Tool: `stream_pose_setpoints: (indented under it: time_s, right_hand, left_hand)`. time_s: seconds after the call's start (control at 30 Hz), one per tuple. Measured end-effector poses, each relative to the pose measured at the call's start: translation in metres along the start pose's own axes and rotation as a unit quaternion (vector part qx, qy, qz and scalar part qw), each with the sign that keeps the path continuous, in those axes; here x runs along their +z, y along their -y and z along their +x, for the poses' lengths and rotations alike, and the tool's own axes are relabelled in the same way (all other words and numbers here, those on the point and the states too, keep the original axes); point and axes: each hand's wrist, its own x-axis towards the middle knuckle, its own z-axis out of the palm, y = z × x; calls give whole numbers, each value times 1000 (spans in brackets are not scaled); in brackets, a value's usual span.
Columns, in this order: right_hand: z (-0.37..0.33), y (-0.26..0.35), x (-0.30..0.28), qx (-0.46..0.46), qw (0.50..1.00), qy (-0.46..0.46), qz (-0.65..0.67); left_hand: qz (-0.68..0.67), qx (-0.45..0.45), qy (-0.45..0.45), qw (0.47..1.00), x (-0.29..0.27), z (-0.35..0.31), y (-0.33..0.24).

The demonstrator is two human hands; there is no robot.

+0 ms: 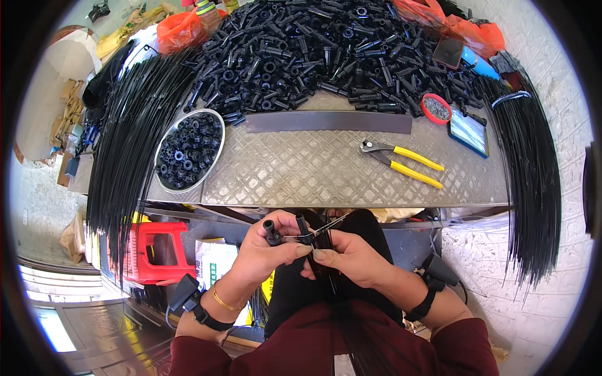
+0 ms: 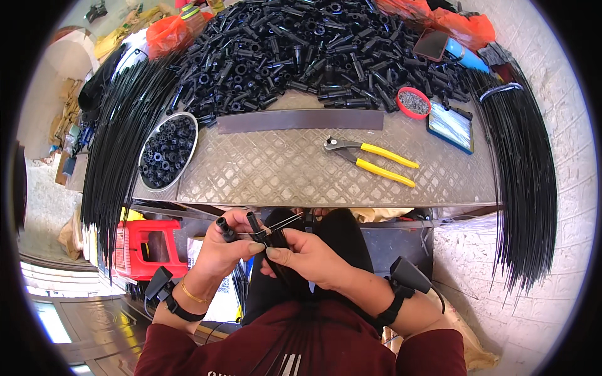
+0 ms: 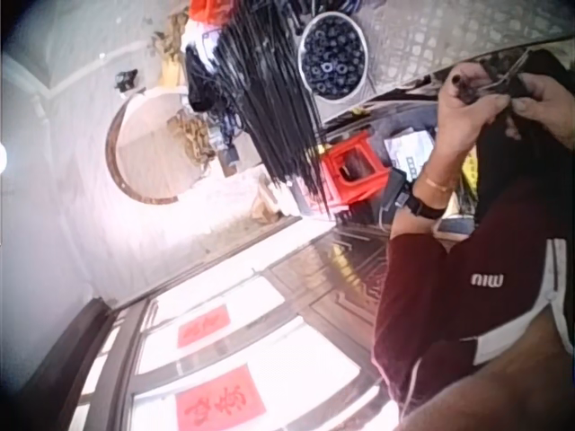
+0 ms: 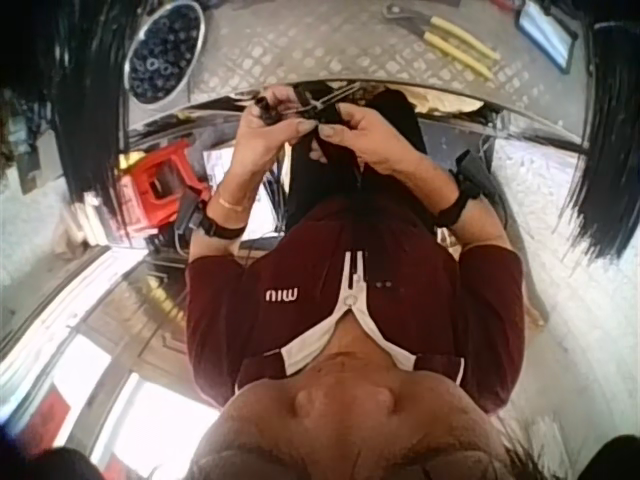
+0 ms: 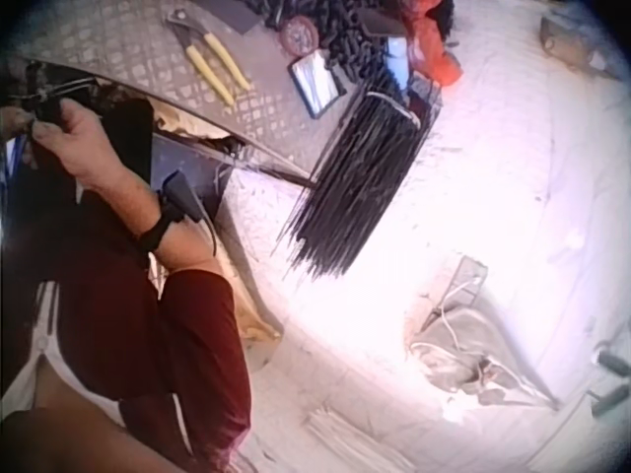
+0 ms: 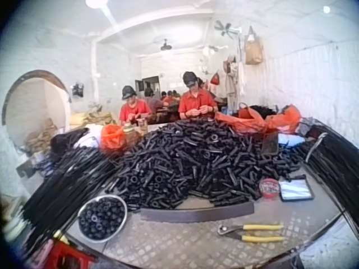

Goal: Assembling plastic connectors onto thin metal rods using hands and pliers in a factory setting.

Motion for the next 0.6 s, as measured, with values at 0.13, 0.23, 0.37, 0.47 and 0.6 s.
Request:
stream_pose_setpoints:
  time_s: [0.13,0.23,0.37,0.47,0.6]
  right_hand:
    - [-1,1,-1,-27,999,16,-16]
    - [-3,2,-2,-44,998,30,-22]
    - [-5,1,-3,-63,996,56,-7]
    - [-6,0,-3,-29,999,30,-14]
    - [-8,0,-4,-44,999,14,-11]
  left_hand:
    - [-16,-14,-11,1000,3,-1,0]
    - [-37,-27,1,999,8,-2,-1]
    - [61,52,-6,997,9,1,-2]
    - [88,48,-1,995,9,2,-3]
    - [53,29,19,998,11,4,-1]
